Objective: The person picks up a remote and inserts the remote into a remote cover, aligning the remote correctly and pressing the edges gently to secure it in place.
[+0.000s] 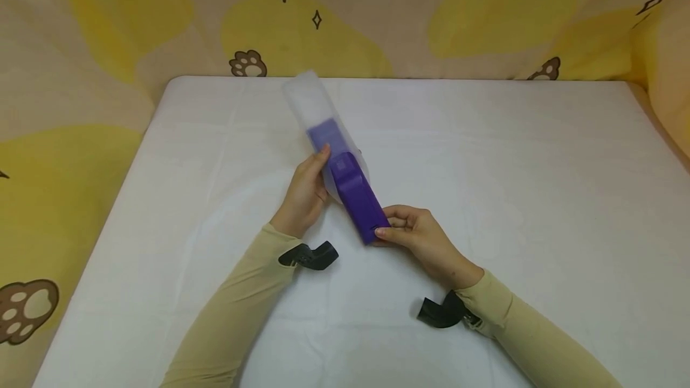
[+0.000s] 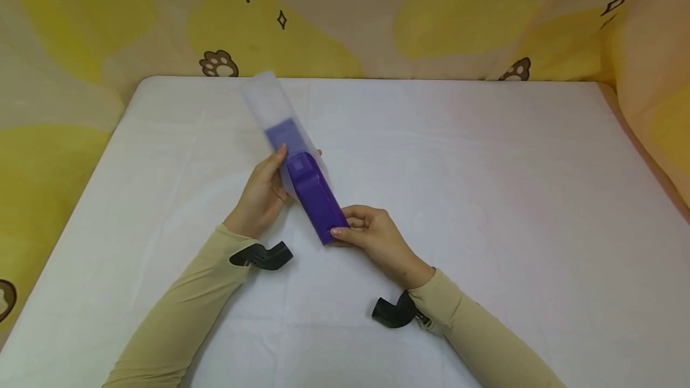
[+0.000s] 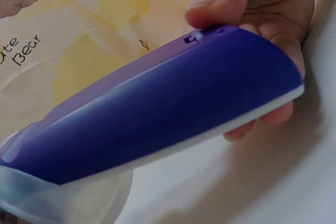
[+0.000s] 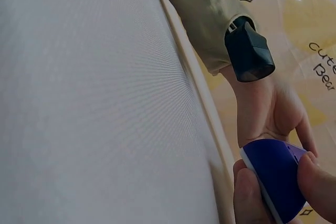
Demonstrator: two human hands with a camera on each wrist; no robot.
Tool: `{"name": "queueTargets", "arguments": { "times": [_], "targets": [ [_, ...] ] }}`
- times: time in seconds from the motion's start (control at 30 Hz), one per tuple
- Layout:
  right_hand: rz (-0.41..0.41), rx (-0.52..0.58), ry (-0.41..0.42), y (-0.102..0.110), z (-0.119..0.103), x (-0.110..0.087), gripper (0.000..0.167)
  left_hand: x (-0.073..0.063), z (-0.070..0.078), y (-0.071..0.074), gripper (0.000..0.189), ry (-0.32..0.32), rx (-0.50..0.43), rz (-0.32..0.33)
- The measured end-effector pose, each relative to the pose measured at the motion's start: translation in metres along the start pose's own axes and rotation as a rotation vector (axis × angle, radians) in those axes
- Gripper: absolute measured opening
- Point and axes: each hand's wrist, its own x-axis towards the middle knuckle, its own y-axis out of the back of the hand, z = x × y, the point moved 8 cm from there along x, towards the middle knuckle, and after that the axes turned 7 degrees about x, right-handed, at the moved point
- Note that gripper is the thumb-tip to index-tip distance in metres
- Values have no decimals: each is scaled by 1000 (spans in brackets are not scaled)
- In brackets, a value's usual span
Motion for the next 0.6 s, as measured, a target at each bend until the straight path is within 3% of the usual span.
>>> {"name": "queueTargets", "arguments": {
  "times": [0.6],
  "targets": [
    [13,28,30,3,0,2,35,-2,-8,-8,22,21,0,-53]
  ]
}}
